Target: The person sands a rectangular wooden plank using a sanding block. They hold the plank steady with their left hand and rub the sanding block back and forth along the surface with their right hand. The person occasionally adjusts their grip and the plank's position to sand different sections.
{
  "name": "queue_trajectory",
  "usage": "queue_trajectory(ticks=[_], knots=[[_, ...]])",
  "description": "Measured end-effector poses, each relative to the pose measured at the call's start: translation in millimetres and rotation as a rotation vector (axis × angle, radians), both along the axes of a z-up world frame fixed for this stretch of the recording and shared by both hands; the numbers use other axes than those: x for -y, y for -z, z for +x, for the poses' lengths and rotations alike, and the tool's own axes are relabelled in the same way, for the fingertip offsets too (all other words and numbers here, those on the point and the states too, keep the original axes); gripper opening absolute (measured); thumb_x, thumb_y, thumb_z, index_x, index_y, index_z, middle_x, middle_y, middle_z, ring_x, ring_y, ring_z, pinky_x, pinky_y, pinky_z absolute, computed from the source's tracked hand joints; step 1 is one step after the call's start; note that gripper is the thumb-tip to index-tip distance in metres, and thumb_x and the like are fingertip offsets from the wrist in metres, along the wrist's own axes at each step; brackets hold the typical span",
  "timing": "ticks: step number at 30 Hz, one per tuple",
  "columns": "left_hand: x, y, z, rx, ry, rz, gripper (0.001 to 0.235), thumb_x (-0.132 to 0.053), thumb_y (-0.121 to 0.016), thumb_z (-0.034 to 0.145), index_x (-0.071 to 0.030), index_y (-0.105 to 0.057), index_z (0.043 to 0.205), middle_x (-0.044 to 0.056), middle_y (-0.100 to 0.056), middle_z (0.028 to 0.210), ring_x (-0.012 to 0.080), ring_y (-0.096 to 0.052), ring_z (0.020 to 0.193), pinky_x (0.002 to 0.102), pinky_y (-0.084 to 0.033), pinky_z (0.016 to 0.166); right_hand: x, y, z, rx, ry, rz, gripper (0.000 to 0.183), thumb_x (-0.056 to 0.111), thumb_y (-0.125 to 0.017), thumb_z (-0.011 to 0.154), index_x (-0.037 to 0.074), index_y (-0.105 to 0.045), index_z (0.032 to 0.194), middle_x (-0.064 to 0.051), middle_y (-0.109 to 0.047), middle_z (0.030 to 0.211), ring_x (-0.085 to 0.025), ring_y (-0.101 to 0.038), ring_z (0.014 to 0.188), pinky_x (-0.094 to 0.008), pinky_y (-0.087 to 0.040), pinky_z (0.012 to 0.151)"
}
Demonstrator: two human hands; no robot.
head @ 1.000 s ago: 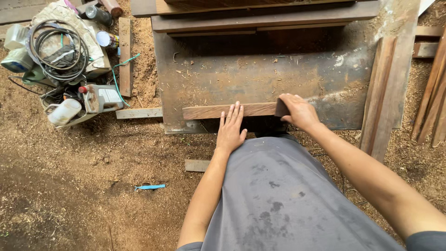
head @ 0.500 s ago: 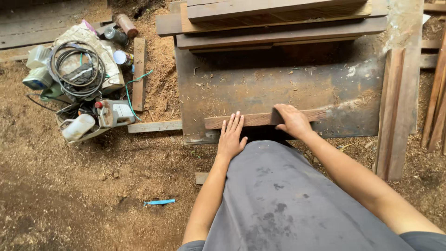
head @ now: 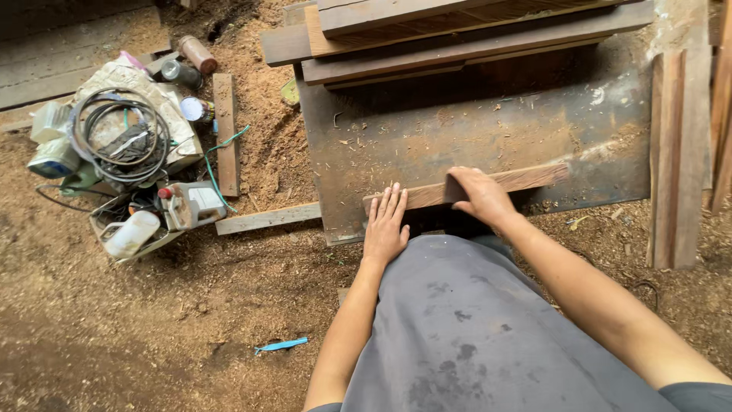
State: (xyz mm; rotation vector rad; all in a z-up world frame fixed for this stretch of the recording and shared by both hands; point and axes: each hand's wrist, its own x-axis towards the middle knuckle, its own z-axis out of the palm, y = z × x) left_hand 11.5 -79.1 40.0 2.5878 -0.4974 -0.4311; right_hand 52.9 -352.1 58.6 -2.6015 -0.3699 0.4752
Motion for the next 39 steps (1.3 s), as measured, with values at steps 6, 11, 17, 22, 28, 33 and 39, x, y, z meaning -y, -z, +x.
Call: queue_trajectory(ticks=[6,11,17,22,28,33,39], knots=[[-10.3,7.4,2.1,-0.047,-0.055,-0.162,0.091,-0.018,-0.069,0.084,-0.006,-0.025,0.162,0.011,-0.023,0.171,0.0278,-0.020,0.159,0.043,-0.018,0.129,-82.7,6.8,7.9,-0.038,-0.102,0.158,0.080,0.020,-0.086,0.072,0.006,-0.050,0.142,-0.016,-0.056,0.146,-0.034,-0.049,0.138,-0.045,-0.040,0.115],[-12.1,9.0,3.8,-0.039,-0.035,-0.133,0.090,-0.017,-0.069,0.084,-0.005,-0.026,0.161,0.013,-0.023,0.171,0.0282,-0.020,0.158,0.043,-0.017,0.129,-46.9,-4.9,3.7,-0.067,-0.036,0.022,0.078,0.018,-0.087,0.071,0.009,-0.052,0.141,-0.013,-0.058,0.145,-0.032,-0.051,0.138,-0.044,-0.040,0.118],[-4.5,5.5,7.4,-0.001,-0.024,-0.062,0.088,-0.018,-0.071,0.082,-0.007,-0.030,0.159,0.016,-0.033,0.164,0.0312,-0.023,0.156,0.048,-0.017,0.129,-34.4,-3.6,-4.5,-0.002,-0.001,-0.065,0.074,0.017,-0.086,0.072,0.010,-0.051,0.138,-0.012,-0.059,0.142,-0.030,-0.046,0.143,-0.048,-0.034,0.121],[16.8,7.6,18.4,0.033,0.032,0.037,0.088,-0.017,-0.073,0.076,-0.011,-0.036,0.156,0.015,-0.044,0.154,0.0316,-0.027,0.154,0.061,-0.016,0.125,-33.3,-7.5,-6.8,0.028,0.001,-0.145,0.074,0.019,-0.085,0.072,0.014,-0.052,0.138,-0.008,-0.060,0.137,-0.029,-0.051,0.133,-0.049,-0.035,0.116],[49.7,23.8,25.5,0.063,0.087,0.089,0.076,-0.011,-0.071,0.079,-0.015,-0.045,0.150,0.011,-0.055,0.139,0.0281,-0.046,0.139,0.061,-0.027,0.119,-23.8,6.8,-12.5,0.112,-0.059,-0.163,0.073,0.016,-0.083,0.073,0.012,-0.055,0.140,-0.009,-0.061,0.132,-0.032,-0.055,0.121,-0.047,-0.041,0.108],[69.8,36.9,14.6,0.153,0.094,0.087,0.064,-0.005,-0.067,0.084,-0.017,-0.052,0.144,0.007,-0.058,0.134,0.0273,-0.054,0.127,0.056,-0.036,0.110,-7.5,8.1,-23.3,0.108,-0.047,-0.158,0.068,0.016,-0.081,0.076,0.011,-0.056,0.139,-0.009,-0.061,0.130,-0.030,-0.055,0.121,-0.045,-0.041,0.108],[106.9,32.0,1.6,0.089,0.100,0.116,0.066,-0.007,-0.067,0.082,-0.021,-0.051,0.144,0.005,-0.059,0.133,0.0268,-0.056,0.125,0.054,-0.037,0.107,41.5,9.2,-41.6,0.123,-0.075,-0.121,0.068,0.016,-0.080,0.075,0.012,-0.057,0.139,-0.009,-0.062,0.129,-0.030,-0.056,0.121,-0.045,-0.041,0.107]])
